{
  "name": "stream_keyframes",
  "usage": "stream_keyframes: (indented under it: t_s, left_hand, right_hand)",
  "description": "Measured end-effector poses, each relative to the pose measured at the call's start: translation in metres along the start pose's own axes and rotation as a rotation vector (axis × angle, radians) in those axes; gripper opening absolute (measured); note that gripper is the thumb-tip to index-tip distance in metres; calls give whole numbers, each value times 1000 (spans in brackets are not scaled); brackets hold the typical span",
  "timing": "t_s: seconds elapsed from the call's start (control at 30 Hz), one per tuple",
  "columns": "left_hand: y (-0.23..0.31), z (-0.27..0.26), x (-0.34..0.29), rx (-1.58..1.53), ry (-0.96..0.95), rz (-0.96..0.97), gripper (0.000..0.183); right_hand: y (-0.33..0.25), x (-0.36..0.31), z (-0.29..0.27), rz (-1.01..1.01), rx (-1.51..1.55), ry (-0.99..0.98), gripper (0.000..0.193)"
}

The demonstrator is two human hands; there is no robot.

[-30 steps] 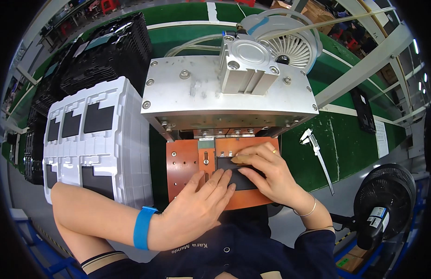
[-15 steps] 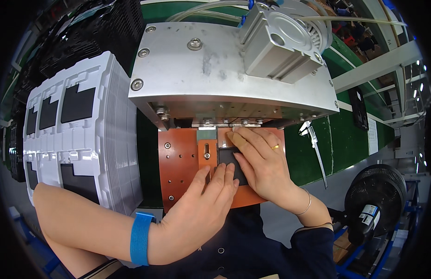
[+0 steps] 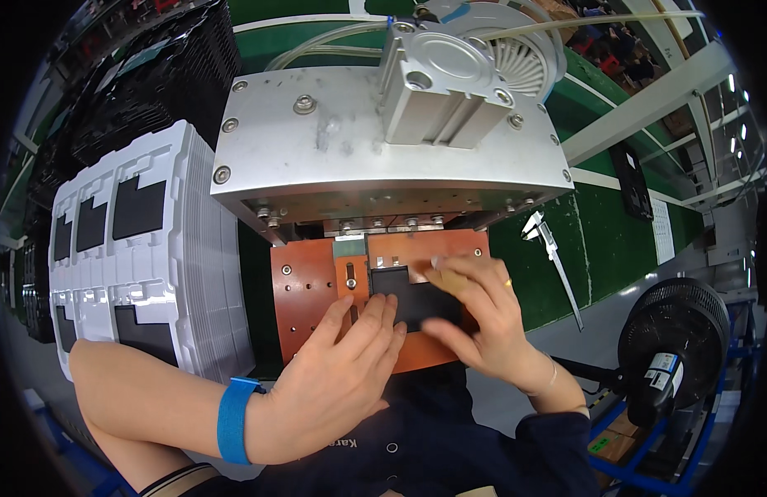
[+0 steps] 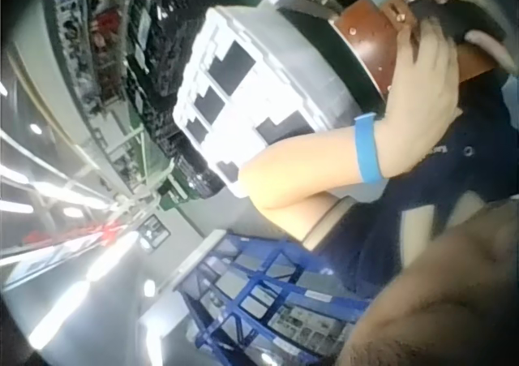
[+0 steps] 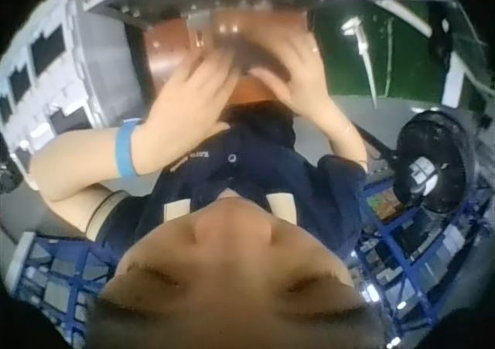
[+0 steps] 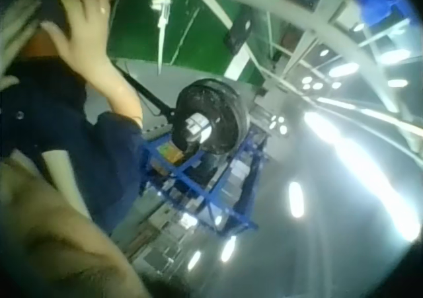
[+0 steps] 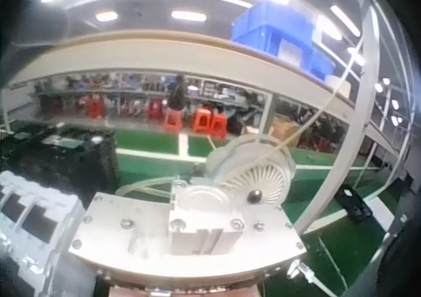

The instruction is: The person picks up small black rectangular components from a white tray and places them into a metal jig on a workbench. They press down on the components to secure them, occasionally using a caliper to measure the items. The person repeats this process, moving components from the tray to the jig and then back to the tray.

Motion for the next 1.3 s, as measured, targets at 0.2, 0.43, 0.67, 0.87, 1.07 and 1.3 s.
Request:
stream_keyframes:
  t_s: [0.2,0.43,0.67,0.87,1.07,1.3]
  left_hand:
    - [-5,-4,2,-56,38,-20,82]
    - [-28,-11,12,-92,114,-88,81]
    - [-27,-10,11,-56,80,-91,79]
    - [-28,-10,13,-54,45,-97,78]
    - [-28,-10,14,-44,16,-104,76]
    - [-30,-10,15,-34,-19,-112,75]
  right_hand:
    - [5,-9,14,-53,-9,-115,38]
    - [17,19,17,-79,53,-94,33]
    - [18,22,18,-80,97,-92,33]
    - [18,22,19,-76,94,-93,31]
    - [19,21,21,-75,93,-102,31]
    - [20,21,20,-70,106,-105,31]
Point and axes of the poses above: each hand's wrist, its own x-axis towards the middle knuckle, its own z-axis out of the palm, y = z × x, the point moved 9 cm from there along x, towards the middle knuckle, and after that the axes turned 10 degrees about -x, right-handed, at the moved point
